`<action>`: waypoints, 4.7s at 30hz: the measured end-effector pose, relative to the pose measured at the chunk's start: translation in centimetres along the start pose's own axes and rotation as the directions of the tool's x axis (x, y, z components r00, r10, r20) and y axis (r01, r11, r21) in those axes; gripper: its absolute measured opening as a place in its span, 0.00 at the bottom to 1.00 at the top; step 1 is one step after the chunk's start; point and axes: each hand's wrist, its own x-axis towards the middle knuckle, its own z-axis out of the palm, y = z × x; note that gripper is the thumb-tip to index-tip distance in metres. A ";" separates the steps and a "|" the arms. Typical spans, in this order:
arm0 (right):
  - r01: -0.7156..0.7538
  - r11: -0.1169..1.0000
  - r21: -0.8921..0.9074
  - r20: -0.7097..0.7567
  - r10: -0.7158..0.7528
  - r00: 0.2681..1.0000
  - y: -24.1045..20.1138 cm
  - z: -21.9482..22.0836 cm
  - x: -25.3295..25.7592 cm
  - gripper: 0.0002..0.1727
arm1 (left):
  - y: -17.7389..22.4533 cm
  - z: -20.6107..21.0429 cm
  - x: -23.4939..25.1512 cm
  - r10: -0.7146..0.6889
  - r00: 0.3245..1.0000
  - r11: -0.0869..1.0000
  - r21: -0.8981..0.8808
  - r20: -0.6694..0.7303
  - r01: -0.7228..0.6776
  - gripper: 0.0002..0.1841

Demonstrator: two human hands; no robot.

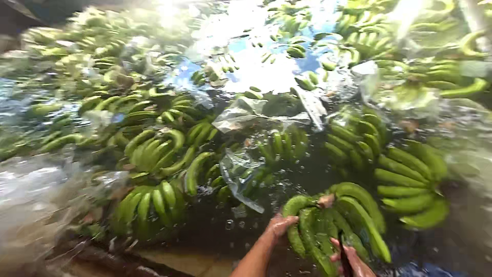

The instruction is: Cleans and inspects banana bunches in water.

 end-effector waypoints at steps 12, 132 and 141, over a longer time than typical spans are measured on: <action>-0.064 0.957 -0.283 -0.469 -0.080 0.880 -4.4 -2.6 4.8 0.24 | -0.4 1.0 -4.8 0.433 0.900 0.893 0.159 -0.052 -0.421 0.42; -0.030 0.976 -0.215 -0.112 0.006 0.994 -1.0 0.2 6.4 0.14 | -1.1 4.6 -1.6 -0.063 0.990 0.951 0.293 -0.127 0.098 0.30; 0.013 1.000 0.000 -0.141 -0.013 0.990 -1.3 -1.4 5.3 0.08 | -1.4 2.2 -2.9 -0.004 0.998 0.987 0.159 0.062 -0.006 0.18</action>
